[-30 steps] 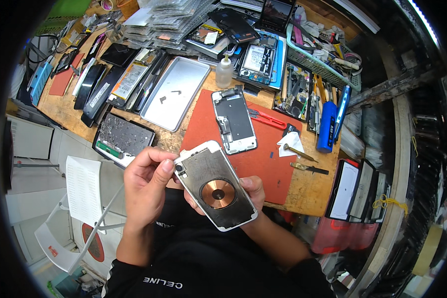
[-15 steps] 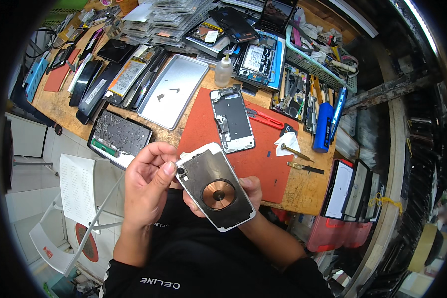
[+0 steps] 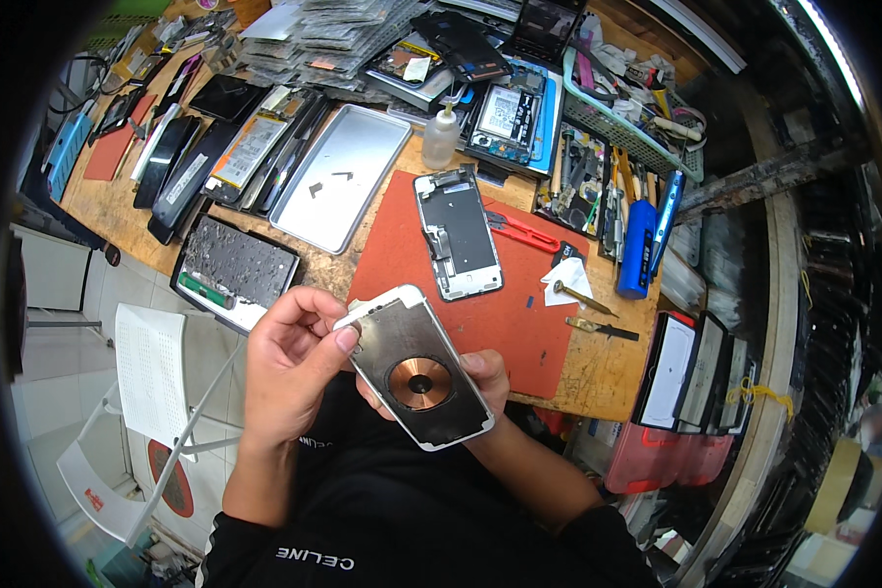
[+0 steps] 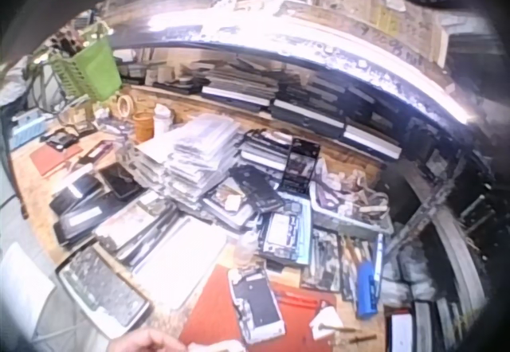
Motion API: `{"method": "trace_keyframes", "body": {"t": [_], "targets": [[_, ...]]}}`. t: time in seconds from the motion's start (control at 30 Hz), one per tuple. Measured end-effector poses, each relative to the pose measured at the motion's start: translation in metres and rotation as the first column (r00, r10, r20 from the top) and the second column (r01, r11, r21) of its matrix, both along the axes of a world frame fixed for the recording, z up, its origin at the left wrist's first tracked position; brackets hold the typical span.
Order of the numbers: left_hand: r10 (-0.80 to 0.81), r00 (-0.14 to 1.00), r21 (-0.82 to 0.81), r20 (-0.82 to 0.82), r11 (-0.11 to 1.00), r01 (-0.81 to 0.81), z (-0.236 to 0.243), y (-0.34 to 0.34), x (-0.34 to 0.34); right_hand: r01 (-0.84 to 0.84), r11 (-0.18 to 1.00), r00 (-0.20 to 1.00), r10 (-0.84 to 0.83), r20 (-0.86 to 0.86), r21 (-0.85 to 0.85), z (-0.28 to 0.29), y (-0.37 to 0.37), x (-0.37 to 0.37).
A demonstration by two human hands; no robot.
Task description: The person disassembles a smartphone by removing screws and prying open the casing. They then reassemble the device by aligning the screen and securing the back cover.
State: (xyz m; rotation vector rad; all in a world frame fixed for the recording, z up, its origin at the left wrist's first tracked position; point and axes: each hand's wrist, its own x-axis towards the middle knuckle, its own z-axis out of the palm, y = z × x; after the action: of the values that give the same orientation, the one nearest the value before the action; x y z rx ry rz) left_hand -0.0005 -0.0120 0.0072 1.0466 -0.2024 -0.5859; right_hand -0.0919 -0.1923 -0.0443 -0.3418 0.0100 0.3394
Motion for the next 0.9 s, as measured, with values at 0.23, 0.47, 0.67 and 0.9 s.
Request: {"method": "trace_keyframes", "body": {"t": [0.23, 0.47, 0.67, 0.9], "targets": [[-0.054, 0.998, -0.037, -0.04, 0.998, 0.053, 0.001, 0.005, 0.001, -0.035, 0.946, 0.998, 0.014, 0.068, 0.323, -0.021, -0.001, -0.002], [-0.03, 0.999, -0.01, -0.021, 1.0, 0.03, 0.0, 0.003, -0.001, -0.018, 0.959, 0.998, 0.0, 0.064, 0.284, -0.02, -0.001, -0.003], [0.028, 0.999, 0.053, 0.026, 0.998, -0.029, -0.002, 0.001, 0.0, -0.046, 0.96, 0.995, 0.021, 0.093, 0.276, -0.021, -0.002, -0.001], [-0.011, 1.0, -0.039, -0.019, 0.999, 0.01, -0.003, 0.001, 0.001, -0.029, 0.934, 0.995, -0.006, 0.097, 0.355, -0.021, -0.001, -0.001]]}}
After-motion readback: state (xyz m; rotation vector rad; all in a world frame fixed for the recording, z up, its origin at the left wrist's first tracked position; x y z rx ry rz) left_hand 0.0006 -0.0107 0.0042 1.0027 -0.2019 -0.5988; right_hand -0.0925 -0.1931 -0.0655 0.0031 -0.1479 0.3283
